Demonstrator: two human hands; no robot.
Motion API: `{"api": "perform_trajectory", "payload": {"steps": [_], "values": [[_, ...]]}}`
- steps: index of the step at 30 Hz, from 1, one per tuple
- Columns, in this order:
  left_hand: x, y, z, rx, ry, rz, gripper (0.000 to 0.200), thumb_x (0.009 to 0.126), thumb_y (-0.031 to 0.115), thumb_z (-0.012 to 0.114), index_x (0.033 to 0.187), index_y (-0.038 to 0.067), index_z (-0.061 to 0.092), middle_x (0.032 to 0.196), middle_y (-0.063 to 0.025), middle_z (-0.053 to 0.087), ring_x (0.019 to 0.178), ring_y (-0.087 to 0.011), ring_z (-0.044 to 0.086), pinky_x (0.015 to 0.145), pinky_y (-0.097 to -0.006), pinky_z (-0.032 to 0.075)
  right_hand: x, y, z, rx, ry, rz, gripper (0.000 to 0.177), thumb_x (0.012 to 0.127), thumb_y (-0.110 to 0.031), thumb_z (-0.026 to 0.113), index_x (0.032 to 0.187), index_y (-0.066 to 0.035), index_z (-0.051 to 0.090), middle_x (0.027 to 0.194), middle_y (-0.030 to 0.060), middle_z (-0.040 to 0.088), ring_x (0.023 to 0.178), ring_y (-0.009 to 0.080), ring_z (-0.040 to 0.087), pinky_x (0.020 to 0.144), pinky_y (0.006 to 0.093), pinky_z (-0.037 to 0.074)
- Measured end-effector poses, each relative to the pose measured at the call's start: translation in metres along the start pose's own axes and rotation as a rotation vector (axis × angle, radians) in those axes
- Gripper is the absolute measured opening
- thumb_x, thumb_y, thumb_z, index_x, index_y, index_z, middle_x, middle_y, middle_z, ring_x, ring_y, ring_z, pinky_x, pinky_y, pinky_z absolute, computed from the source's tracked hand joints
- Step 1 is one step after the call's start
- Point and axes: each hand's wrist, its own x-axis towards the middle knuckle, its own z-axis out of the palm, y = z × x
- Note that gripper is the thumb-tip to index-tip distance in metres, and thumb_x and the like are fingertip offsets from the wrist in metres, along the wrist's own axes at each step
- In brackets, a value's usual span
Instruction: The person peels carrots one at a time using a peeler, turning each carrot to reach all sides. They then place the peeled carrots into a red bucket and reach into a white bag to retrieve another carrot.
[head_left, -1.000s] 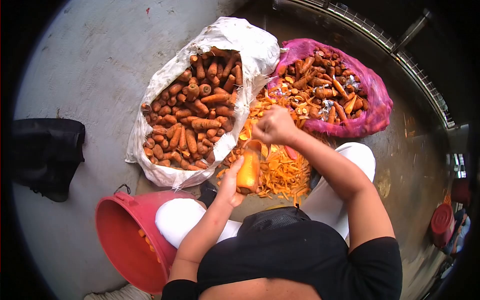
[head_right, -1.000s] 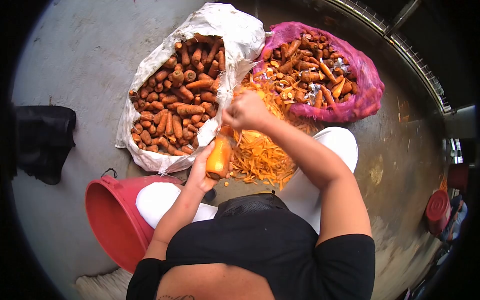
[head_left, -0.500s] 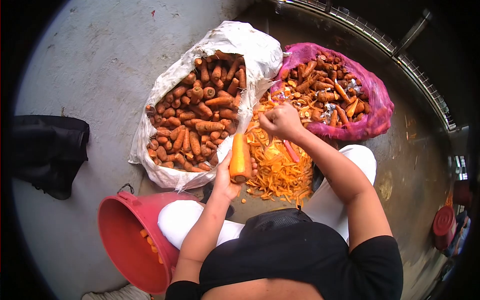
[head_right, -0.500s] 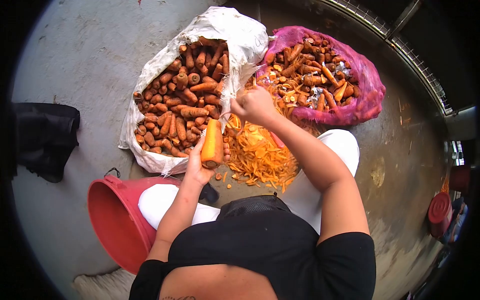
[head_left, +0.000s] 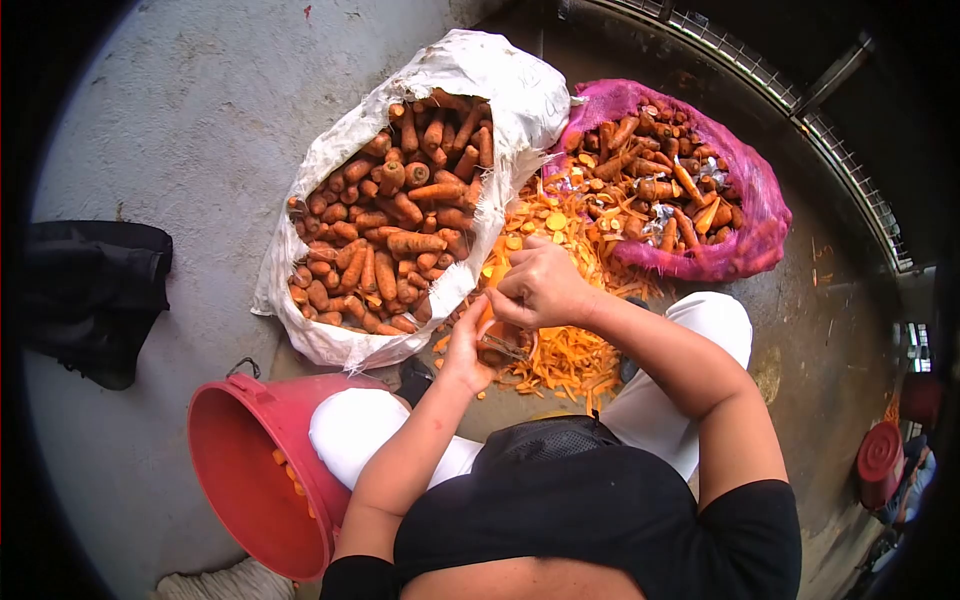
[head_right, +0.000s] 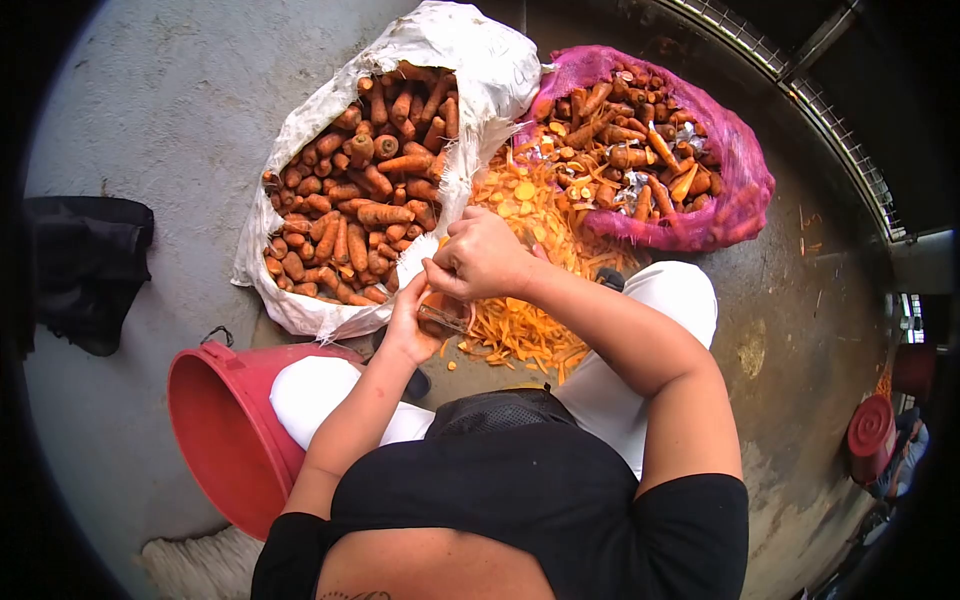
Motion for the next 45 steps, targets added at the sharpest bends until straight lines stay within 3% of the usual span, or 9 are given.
{"api": "perform_trajectory", "payload": {"steps": [4,7,17,21,24,28,32,36,45], "values": [[-0.008,-0.004,0.012,-0.026,-0.015,-0.002,0.040,0.098,0.041,0.043,0.112,0.006,0.055,0.097,-0.0084,0.063,0.084,-0.0216,0.064,0.072,-0.0358,0.054,0.000,0.003,0.000,0.024,0.024,-0.018,0.036,0.077,-0.021,0.062,0.045,-0.014,0.048,0.046,0.0008,0.050,0.047,0.0223,0.047,0.053,0.0350,0.035],[-0.009,-0.009,0.004,-0.010,-0.010,0.011,0.040,0.097,0.041,0.044,0.112,0.006,0.055,0.095,-0.0082,0.063,0.083,-0.0216,0.064,0.069,-0.0350,0.054,0.001,-0.004,-0.004,0.027,-0.018,-0.022,0.033,0.078,-0.023,0.062,0.047,-0.015,0.059,0.045,0.0025,0.051,0.047,0.0226,0.050,0.055,0.0354,0.039],[-0.029,-0.012,-0.003,0.127,-0.042,-0.008,0.044,0.096,0.045,0.044,0.115,0.005,0.050,0.088,-0.0132,0.063,0.064,-0.0267,0.064,0.047,-0.0382,0.051,-0.004,0.033,0.001,-0.075,0.066,0.087,0.033,0.075,-0.021,0.062,0.043,-0.013,0.055,0.044,0.0058,0.048,0.045,0.0258,0.049,0.053,0.0358,0.038],[-0.035,-0.006,-0.001,0.196,-0.079,0.028,0.045,0.096,0.044,0.046,0.119,0.005,0.049,0.090,-0.0136,0.063,0.063,-0.0250,0.064,0.047,-0.0351,0.052,0.001,0.030,0.000,-0.054,0.112,0.070,0.035,0.077,-0.018,0.060,0.044,-0.014,0.051,0.044,0.0037,0.047,0.044,0.0218,0.048,0.049,0.0356,0.036],[-0.036,-0.002,0.000,0.213,-0.019,0.043,0.046,0.096,0.042,0.047,0.122,0.004,0.048,0.091,-0.0138,0.063,0.063,-0.0236,0.064,0.048,-0.0347,0.054,0.000,0.051,0.003,-0.140,0.110,0.187,0.036,0.080,-0.019,0.057,0.044,-0.014,0.055,0.041,0.0043,0.046,0.041,0.0216,0.049,0.047,0.0348,0.039],[-0.039,0.006,-0.001,0.249,-0.183,0.051,0.046,0.096,0.043,0.048,0.118,0.003,0.050,0.087,-0.0137,0.062,0.067,-0.0215,0.064,0.052,-0.0362,0.055,-0.004,0.090,-0.011,-0.395,0.188,0.401,0.034,0.081,-0.030,0.060,0.051,-0.015,0.065,0.044,0.0046,0.053,0.044,0.0225,0.052,0.059,0.0356,0.043],[-0.031,0.013,-0.008,0.060,-0.151,0.125,0.046,0.096,0.042,0.050,0.121,0.004,0.049,0.094,-0.0128,0.061,0.076,-0.0225,0.064,0.066,-0.0385,0.058,0.004,0.066,-0.013,-0.287,0.096,0.363,0.032,0.081,-0.028,0.060,0.053,-0.016,0.065,0.049,0.0046,0.056,0.049,0.0220,0.053,0.058,0.0347,0.041],[-0.022,0.011,-0.011,0.033,-0.033,0.169,0.043,0.095,0.038,0.054,0.122,0.006,0.050,0.095,-0.0121,0.060,0.081,-0.0246,0.064,0.069,-0.0400,0.057,0.001,0.043,-0.002,-0.187,0.109,0.231,0.031,0.082,-0.027,0.060,0.054,-0.015,0.065,0.047,0.0030,0.052,0.048,0.0208,0.048,0.056,0.0344,0.037],[0.003,0.004,-0.015,-0.055,0.016,0.083,0.039,0.096,0.041,0.047,0.118,0.010,0.054,0.103,-0.0085,0.062,0.091,-0.0211,0.064,0.079,-0.0390,0.056,0.012,-0.004,-0.004,0.009,0.040,-0.021,0.033,0.077,-0.019,0.065,0.047,-0.014,0.052,0.046,0.0017,0.046,0.046,0.0192,0.044,0.051,0.0341,0.031]]}}
